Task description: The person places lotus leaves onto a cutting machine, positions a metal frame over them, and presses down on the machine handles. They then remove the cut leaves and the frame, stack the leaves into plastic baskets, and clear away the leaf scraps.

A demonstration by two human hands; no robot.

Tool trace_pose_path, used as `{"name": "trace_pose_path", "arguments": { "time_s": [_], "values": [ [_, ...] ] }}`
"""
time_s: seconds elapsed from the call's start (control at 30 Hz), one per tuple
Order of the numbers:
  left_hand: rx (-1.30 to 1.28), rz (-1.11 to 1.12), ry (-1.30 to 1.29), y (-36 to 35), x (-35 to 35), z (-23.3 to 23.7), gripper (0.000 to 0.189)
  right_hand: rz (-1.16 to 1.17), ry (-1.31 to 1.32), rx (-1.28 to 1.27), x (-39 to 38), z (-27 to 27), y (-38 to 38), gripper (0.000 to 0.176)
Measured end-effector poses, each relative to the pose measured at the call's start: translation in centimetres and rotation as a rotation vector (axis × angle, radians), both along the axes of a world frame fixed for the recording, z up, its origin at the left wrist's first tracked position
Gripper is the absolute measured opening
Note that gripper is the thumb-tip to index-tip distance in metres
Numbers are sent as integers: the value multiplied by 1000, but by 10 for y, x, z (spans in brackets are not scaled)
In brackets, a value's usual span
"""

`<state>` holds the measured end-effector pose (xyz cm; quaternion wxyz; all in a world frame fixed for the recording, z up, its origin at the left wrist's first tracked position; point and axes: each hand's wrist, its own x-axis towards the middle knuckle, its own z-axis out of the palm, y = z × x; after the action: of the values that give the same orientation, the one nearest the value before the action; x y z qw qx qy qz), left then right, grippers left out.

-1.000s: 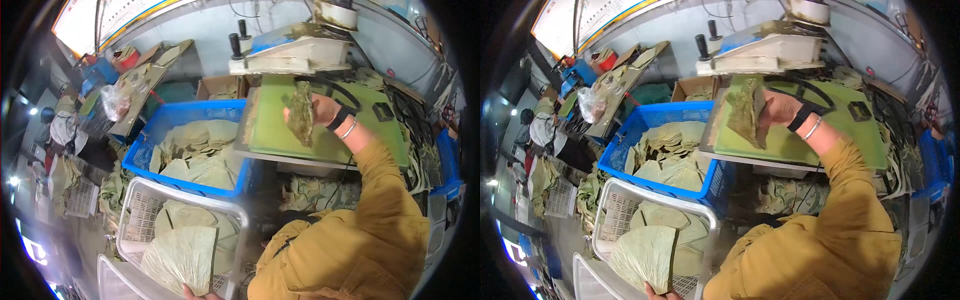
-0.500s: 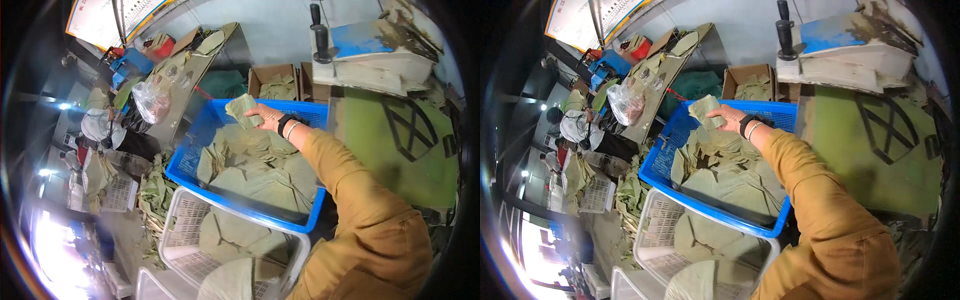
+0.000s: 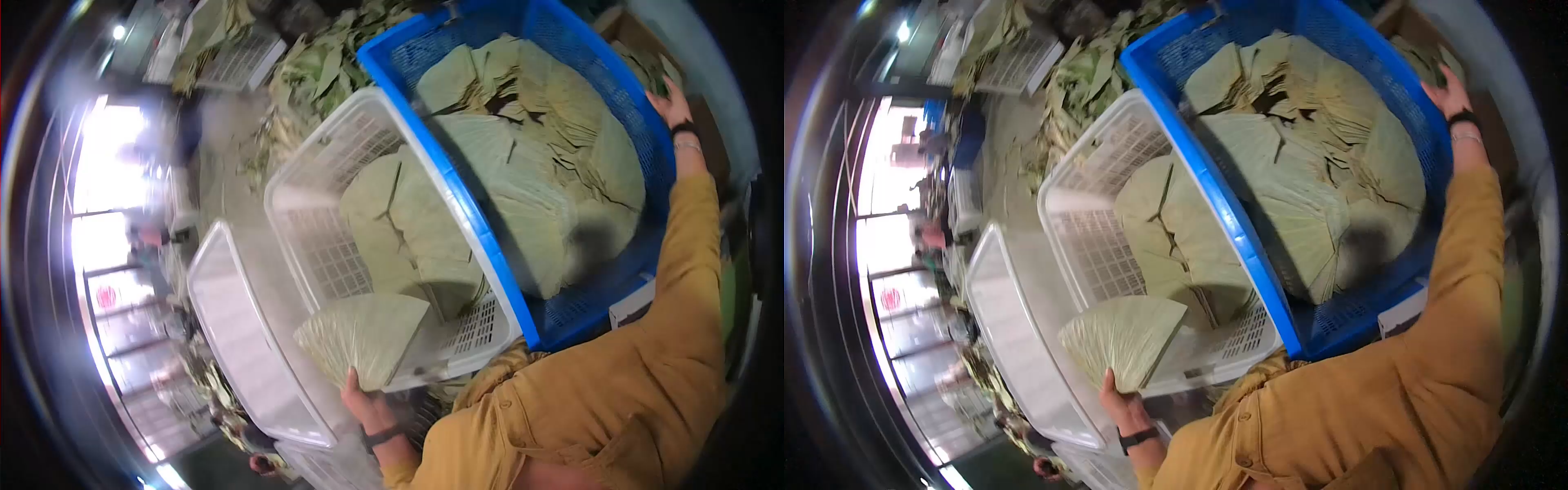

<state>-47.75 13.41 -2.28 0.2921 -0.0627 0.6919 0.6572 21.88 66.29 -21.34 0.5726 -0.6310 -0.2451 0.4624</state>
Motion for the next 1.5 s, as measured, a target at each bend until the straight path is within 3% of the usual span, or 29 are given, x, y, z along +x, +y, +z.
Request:
{"name": "trace_pose_path", "arguments": {
  "time_s": [0.03,0.13,0.17,0.23,0.4,0.5,0.53,0.57,0.6,0.63,0.67,0.7,0.73,0.77,0.8,0.87,0.93,1.07,1.13,1.17,1.23,1.3,1.37,1.4,1.5],
  "values": [
    [33,13,-5,0,-5,-7,49,-399,426,-145,-62,55,-18,53],
    [-46,34,74,4,1,-20,50,24,571,-83,-30,-18,12,21],
    [-46,-13,93,4,2,-22,49,41,562,-90,-50,-12,14,21],
    [-66,-36,101,-3,1,-25,48,314,548,-87,-104,1,10,19],
    [-73,-94,48,-29,-30,-47,38,711,216,5,-283,73,-42,17],
    [-114,-154,64,-46,-50,-64,34,820,-201,24,-387,101,-112,21],
    [-109,-134,17,-51,-58,-72,37,958,-421,15,-399,87,-120,35],
    [-105,-115,-29,-56,-68,-80,40,947,-799,147,-418,71,-140,52],
    [-95,-117,-45,-58,-79,-86,40,949,-876,160,-440,72,-172,65],
    [-47,-60,-220,-53,-88,-93,42,988,-1001,122,-451,66,-195,73],
    [10,6,-398,-48,-94,-103,44,1094,-749,112,-476,87,-228,79],
    [-27,-347,-6,-51,-94,-119,42,940,-1130,360,-470,45,-240,84],
    [-75,-681,404,-54,-95,-145,41,864,-1327,273,-484,62,-263,82],
    [138,-413,-85,-48,-106,-207,38,814,-1440,349,-485,58,-272,80],
    [354,-133,-563,-32,-115,-258,35,794,-1469,270,-493,63,-274,79],
    [255,-342,-297,24,-102,-225,30,784,-1510,209,-500,67,-277,78],
    [672,288,-985,84,-109,-219,33,752,-1578,207,-502,65,-275,79],
    [763,489,-1013,151,-120,-267,29,764,-1582,202,-504,67,-278,81],
    [649,251,-750,164,-122,-300,45,780,-1547,192,-509,73,-279,82],
    [645,249,-748,173,-127,-307,45,792,-1492,70,-519,83,-282,80],
    [737,685,-1034,197,-135,-321,52,788,-1449,36,-519,80,-281,79],
    [601,554,-1007,203,-125,-348,61,785,-1487,86,-514,74,-278,79],
    [395,117,-1044,197,-102,-366,63,794,-1514,121,-510,69,-279,79],
    [340,-79,-995,193,-82,-396,55,797,-1512,105,-510,69,-279,79],
    [428,-231,-949,173,-38,-347,33,793,-1498,113,-513,74,-278,77]
  ]
}}
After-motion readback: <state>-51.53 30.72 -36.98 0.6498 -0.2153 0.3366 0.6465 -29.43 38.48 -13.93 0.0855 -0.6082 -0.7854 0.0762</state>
